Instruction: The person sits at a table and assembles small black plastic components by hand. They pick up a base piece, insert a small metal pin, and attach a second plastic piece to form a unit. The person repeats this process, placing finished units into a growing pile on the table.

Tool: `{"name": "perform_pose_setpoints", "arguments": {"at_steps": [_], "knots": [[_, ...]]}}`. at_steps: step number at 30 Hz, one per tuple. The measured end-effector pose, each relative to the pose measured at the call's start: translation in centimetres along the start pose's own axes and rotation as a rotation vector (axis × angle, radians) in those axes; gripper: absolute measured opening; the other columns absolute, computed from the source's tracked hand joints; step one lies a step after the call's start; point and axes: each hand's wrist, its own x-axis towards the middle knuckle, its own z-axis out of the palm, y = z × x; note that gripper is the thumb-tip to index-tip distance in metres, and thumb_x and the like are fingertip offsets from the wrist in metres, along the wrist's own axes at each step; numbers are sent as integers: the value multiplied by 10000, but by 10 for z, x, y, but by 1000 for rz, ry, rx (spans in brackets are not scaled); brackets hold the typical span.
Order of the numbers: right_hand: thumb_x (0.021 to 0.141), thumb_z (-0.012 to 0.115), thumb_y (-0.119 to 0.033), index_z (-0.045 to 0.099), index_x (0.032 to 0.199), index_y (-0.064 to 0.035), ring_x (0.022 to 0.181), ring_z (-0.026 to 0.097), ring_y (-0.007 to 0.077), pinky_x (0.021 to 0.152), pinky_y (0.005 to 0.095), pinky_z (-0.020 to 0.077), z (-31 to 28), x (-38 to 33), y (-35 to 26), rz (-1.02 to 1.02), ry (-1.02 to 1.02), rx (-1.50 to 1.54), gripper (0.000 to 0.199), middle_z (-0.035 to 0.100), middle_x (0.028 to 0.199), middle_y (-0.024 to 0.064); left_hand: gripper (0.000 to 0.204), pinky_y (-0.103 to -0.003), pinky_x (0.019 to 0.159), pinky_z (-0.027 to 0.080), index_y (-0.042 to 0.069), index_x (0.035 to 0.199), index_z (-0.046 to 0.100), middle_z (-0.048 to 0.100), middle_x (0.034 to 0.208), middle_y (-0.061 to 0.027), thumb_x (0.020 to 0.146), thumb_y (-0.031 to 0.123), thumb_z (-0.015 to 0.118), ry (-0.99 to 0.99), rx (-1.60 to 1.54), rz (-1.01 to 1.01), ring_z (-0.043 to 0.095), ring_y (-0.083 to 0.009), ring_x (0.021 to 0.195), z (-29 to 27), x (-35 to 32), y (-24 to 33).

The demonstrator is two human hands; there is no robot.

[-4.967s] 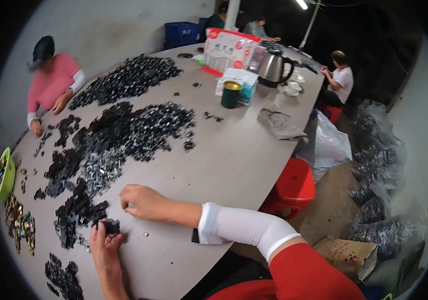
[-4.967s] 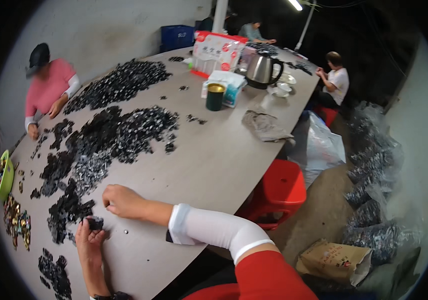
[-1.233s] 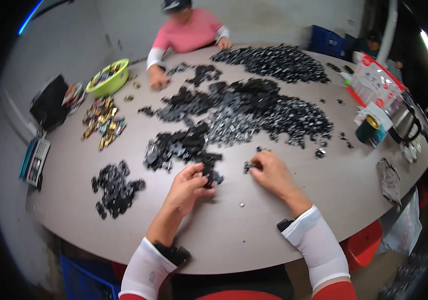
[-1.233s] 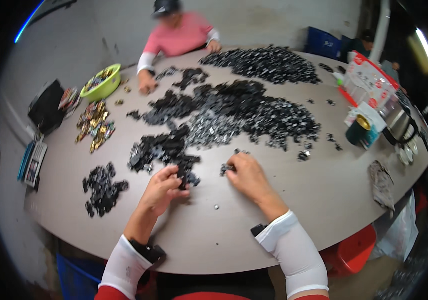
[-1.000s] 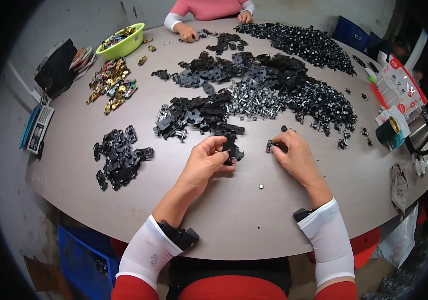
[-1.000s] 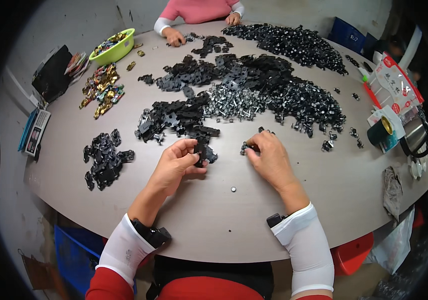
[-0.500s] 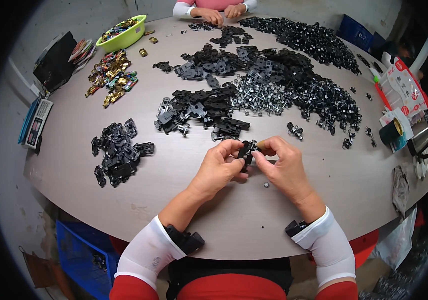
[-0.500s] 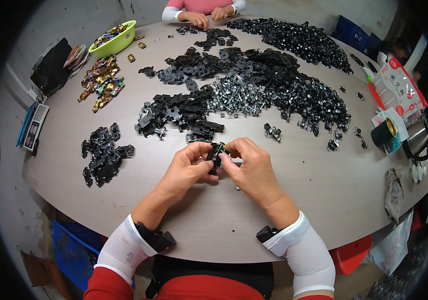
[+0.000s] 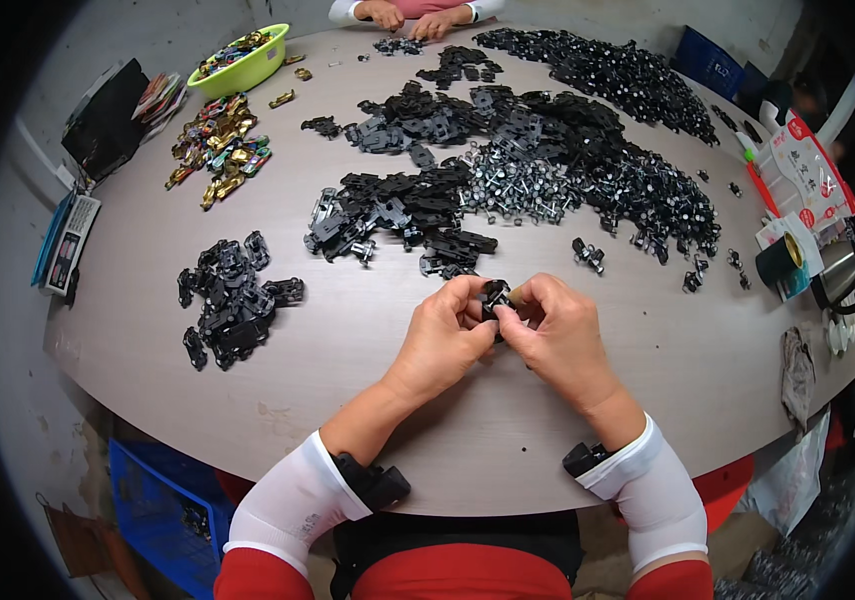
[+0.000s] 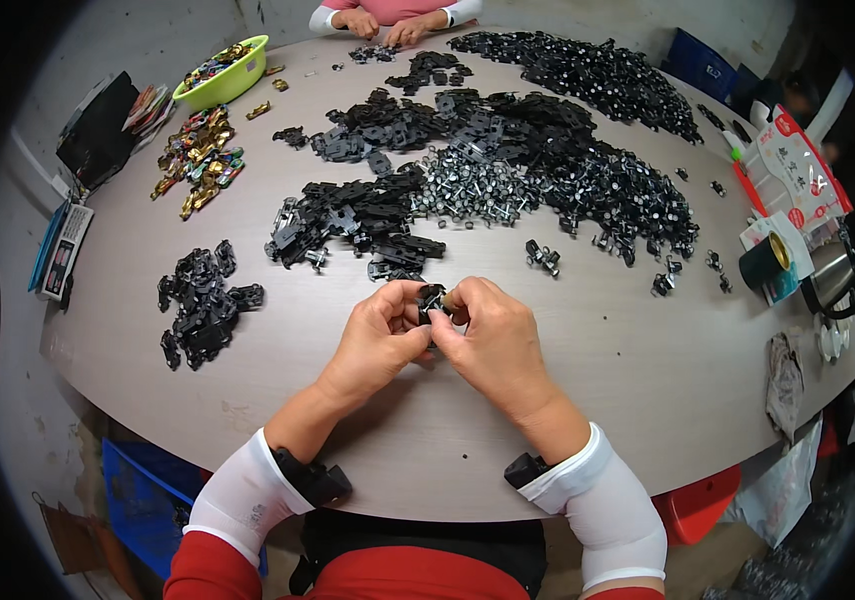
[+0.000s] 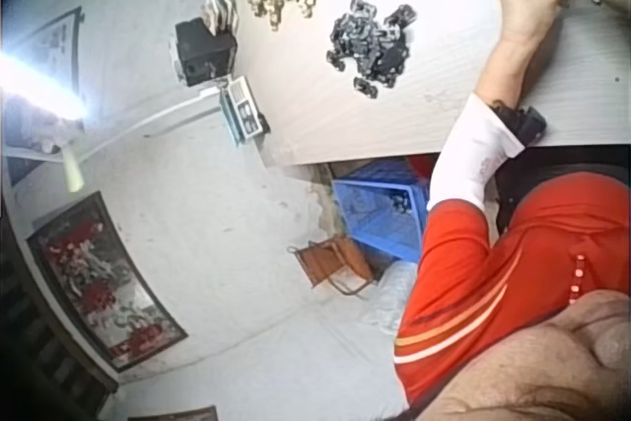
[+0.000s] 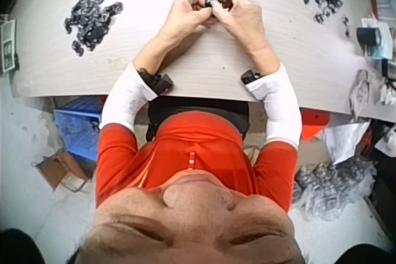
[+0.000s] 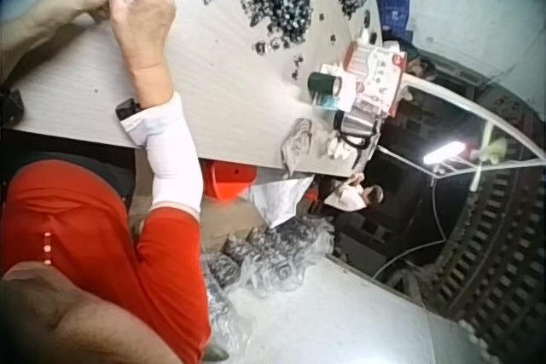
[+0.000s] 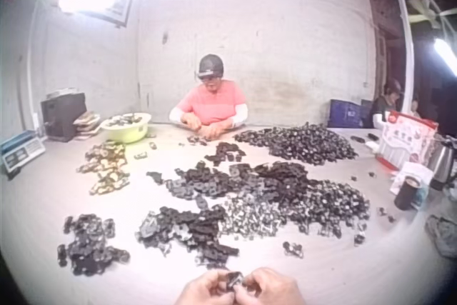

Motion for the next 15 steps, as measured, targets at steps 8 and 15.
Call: {"name": "perform_pose_setpoints", "arguments": {"at_steps": [8,15], "knots": [[761,736,-111,578,754,-13,572,636,231,538,346,504,4,0,0,50,50,30,187,648,699,121,264,-225,674,551,3,1098,540,637,931,-26,860,-30,649,18,133,121,603,-60,794,1,2,-9],[775,737,-102,587,764,-18,552,628,217,524,329,505,8,-1,-1,50,107,59,173,652,692,112,228,-265,743,536,8,1032,548,643,902,-50,833,-30,652,68,100,224,629,-116,809,7,1,-13]]}}
